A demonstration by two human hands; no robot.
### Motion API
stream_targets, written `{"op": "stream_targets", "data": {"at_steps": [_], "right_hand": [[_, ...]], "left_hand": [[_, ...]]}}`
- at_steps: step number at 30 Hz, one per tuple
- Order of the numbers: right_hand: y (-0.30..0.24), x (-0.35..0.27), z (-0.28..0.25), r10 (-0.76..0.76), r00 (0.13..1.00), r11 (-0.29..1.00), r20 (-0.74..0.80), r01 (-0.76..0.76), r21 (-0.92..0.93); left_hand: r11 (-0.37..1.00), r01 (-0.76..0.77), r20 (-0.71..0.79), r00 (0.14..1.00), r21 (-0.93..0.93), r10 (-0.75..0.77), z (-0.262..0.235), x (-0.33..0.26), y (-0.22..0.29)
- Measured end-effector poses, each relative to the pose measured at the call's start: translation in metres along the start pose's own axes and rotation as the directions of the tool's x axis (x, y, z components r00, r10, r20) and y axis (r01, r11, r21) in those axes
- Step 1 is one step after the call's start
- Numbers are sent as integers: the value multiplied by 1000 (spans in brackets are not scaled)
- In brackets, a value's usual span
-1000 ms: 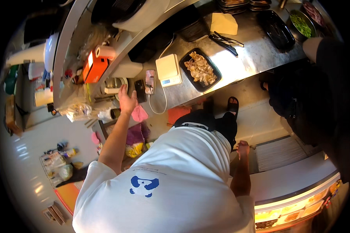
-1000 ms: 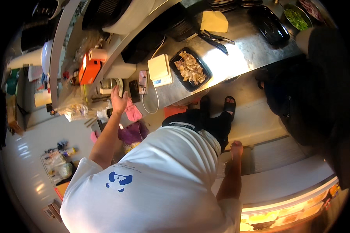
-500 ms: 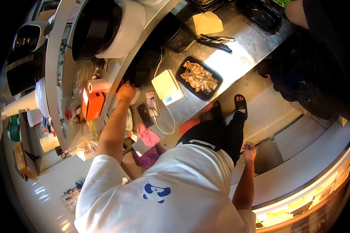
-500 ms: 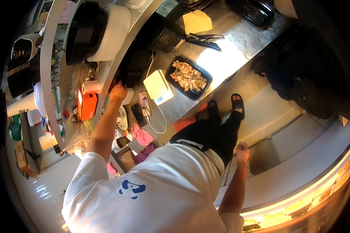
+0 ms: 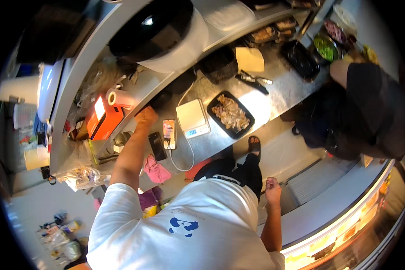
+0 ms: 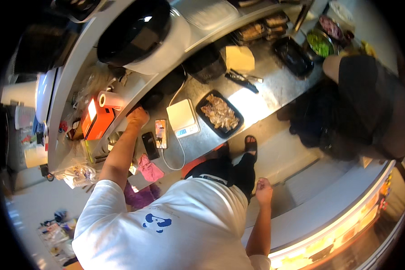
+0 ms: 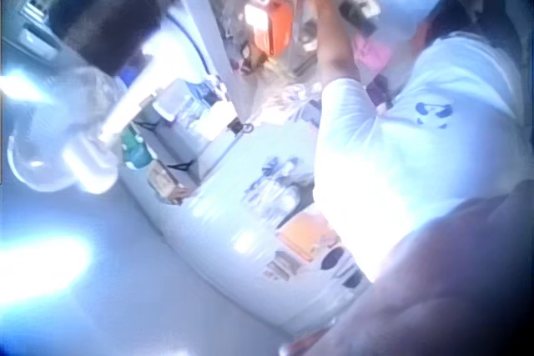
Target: The person assembles a food tray by adding various ingredients from a refrigerated display case. They place cooked meat, sliced cheese, leafy greens, and other toppings into a black container. The person handles the items by hand and arranges them in the tray.
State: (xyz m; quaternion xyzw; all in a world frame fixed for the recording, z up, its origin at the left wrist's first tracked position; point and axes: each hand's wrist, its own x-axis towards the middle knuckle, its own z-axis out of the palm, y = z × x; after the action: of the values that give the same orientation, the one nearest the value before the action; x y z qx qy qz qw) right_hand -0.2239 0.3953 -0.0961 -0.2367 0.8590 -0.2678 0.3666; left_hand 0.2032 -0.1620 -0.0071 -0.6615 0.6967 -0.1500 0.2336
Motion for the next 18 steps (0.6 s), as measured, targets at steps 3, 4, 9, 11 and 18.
{"op": "stream_targets", "data": {"at_steps": [3, 4, 9, 11, 18], "right_hand": [[-26, 26, -10, -181, 983, 982, -17, 182, 43], [-35, 29, -14, -195, 981, 981, -20, 195, 20], [-47, 43, -37, -159, 987, 987, 31, 160, -26], [-36, 39, -42, -124, 992, 992, 23, 124, -12], [58, 17, -45, -55, 992, 963, 116, 83, -257]], "left_hand": [[995, -27, 128, 991, -97, 39, 2, 11, -4], [988, -56, 112, 991, -146, 72, -10, 11, 3], [940, -78, -79, 995, -332, 55, 38, 38, -7], [919, -107, -140, 989, -380, 57, 32, 45, 8], [791, -141, -245, 969, -595, -12, 23, 43, 10]]}}
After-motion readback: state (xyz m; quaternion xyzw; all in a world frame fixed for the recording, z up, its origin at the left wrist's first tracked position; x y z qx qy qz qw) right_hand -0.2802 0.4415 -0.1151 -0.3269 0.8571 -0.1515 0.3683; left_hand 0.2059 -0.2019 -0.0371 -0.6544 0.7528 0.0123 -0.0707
